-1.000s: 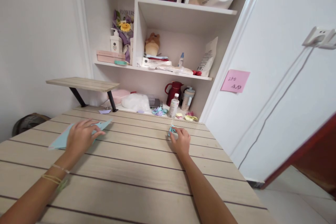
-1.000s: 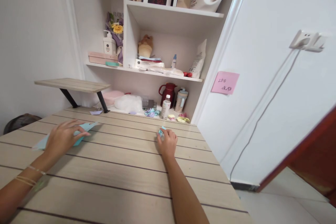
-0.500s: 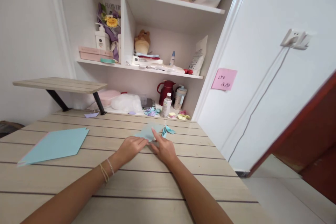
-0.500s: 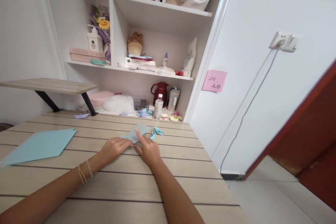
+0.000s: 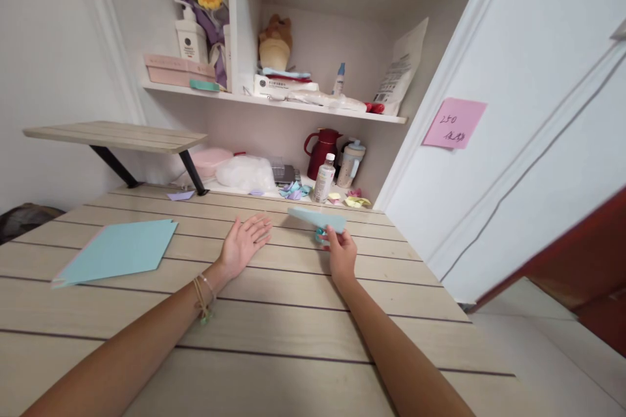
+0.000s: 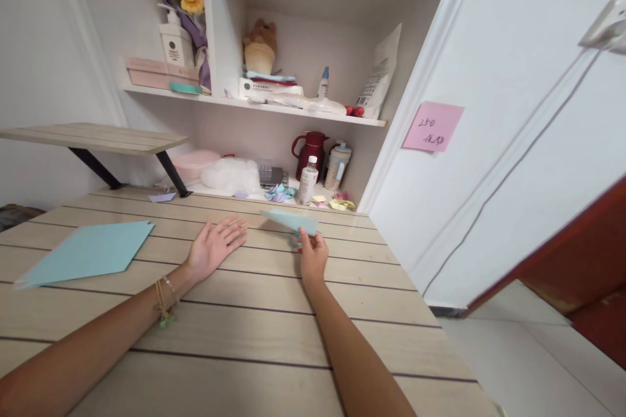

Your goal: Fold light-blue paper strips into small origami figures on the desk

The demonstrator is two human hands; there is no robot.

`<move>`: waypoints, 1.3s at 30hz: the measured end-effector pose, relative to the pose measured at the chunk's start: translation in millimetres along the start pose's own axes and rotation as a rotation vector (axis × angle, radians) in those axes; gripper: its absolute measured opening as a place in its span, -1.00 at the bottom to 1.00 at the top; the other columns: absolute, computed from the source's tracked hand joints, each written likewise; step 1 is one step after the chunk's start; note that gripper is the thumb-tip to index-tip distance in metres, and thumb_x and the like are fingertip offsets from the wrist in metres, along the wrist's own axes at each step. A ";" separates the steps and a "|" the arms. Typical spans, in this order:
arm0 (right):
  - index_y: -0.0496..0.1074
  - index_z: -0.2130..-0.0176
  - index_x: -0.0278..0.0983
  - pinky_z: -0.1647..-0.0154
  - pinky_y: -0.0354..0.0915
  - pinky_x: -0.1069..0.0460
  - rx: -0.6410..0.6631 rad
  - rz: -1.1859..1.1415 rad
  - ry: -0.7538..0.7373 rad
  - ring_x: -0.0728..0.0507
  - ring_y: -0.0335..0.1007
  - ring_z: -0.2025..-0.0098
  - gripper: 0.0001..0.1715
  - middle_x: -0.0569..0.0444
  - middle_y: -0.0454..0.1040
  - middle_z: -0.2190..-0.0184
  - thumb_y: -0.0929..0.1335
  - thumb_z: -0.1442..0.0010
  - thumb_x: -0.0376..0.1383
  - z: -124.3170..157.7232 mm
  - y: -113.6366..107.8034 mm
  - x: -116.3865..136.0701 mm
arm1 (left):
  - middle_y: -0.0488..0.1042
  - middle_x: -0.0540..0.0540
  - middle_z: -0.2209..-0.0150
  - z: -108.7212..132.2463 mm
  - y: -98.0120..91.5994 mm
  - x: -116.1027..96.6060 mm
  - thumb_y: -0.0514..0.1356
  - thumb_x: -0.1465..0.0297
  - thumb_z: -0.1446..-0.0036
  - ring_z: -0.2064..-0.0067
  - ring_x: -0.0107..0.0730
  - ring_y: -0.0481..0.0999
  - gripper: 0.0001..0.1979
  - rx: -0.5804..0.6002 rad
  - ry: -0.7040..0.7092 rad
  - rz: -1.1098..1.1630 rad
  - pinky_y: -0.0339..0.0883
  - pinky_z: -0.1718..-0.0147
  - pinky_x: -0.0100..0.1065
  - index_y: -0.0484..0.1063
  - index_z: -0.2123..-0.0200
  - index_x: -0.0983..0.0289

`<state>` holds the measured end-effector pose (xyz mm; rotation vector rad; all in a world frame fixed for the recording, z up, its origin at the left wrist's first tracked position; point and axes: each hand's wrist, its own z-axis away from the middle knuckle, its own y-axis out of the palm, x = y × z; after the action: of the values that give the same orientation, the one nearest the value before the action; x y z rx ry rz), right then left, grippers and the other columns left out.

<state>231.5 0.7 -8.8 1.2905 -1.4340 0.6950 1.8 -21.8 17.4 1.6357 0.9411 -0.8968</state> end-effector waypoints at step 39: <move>0.28 -0.02 -0.15 -0.12 0.04 -0.19 0.766 0.597 -0.446 -0.24 0.03 -0.16 -0.45 -0.01 0.20 -0.12 0.36 -0.02 -0.12 24.7 11.0 24.3 | 0.47 0.04 0.61 1.6 10.4 19.7 0.25 0.12 0.20 0.51 -0.32 0.50 -0.64 0.134 -0.304 -0.668 0.37 0.52 -0.38 0.43 0.59 0.36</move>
<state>216.4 -27.2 8.9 1.6654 -2.0589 1.5337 19.3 -22.3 3.5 1.2405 1.2502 -1.6383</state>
